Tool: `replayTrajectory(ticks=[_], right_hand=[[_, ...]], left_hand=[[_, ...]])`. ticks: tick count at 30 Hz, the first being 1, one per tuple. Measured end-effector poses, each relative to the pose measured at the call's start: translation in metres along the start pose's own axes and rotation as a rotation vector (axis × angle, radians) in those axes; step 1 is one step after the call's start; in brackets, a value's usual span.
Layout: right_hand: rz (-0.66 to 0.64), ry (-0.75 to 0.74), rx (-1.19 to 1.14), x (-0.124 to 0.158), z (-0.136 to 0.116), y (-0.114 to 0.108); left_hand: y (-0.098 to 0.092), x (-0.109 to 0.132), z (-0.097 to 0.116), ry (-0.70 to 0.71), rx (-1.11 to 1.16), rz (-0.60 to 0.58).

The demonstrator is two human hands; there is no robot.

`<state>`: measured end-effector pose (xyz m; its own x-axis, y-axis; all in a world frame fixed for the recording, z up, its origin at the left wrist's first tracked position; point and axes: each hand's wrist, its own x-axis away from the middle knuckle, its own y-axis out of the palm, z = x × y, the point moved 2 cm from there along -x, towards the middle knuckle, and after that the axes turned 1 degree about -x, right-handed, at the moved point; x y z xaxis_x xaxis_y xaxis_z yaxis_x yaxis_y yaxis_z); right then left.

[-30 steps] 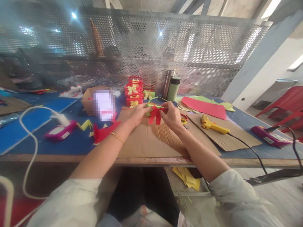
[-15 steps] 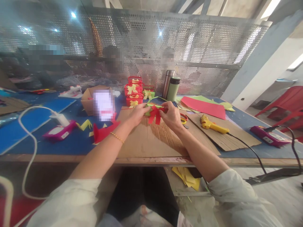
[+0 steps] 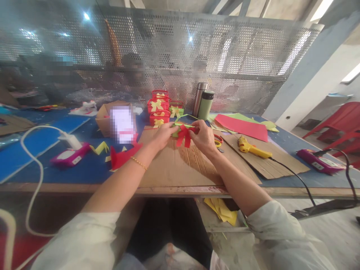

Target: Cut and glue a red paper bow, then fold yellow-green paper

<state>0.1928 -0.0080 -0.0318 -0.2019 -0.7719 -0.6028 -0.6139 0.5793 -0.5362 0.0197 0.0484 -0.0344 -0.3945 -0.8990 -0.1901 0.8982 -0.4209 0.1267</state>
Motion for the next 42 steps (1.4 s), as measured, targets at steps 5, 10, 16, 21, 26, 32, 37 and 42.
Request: replayTrajectory(ticks=[5, 10, 16, 21, 26, 32, 37, 42], right_hand=[[-0.01, 0.008, -0.005, 0.0003, -0.0016, -0.0011], [-0.032, 0.019, 0.001, 0.0003, -0.0038, -0.0026], [-0.023, -0.012, -0.003, 0.0005, -0.0025, -0.002], [-0.015, -0.035, -0.011, 0.0002, -0.0006, -0.0006], [-0.008, -0.043, -0.014, 0.0002, -0.0003, 0.0003], [0.008, -0.08, 0.009, 0.0017, -0.0012, -0.0005], [0.003, -0.132, 0.03, 0.0027, -0.003, -0.0011], [0.068, -0.184, 0.052, 0.0047, -0.0022, -0.0004]], left_hand=[[0.0005, 0.0007, 0.0009, -0.001, 0.005, -0.006], [0.0017, 0.0019, 0.0024, -0.009, 0.006, 0.005], [0.0022, 0.0013, 0.0012, -0.011, 0.025, 0.023], [0.0021, 0.0013, 0.0006, -0.005, 0.037, 0.01], [0.0009, 0.0004, -0.0005, -0.011, 0.023, 0.017], [0.0004, -0.0009, -0.0021, -0.014, 0.026, 0.016], [-0.0006, -0.0018, -0.0034, -0.02, 0.045, 0.012], [-0.0017, -0.003, -0.0046, -0.006, 0.065, 0.003]])
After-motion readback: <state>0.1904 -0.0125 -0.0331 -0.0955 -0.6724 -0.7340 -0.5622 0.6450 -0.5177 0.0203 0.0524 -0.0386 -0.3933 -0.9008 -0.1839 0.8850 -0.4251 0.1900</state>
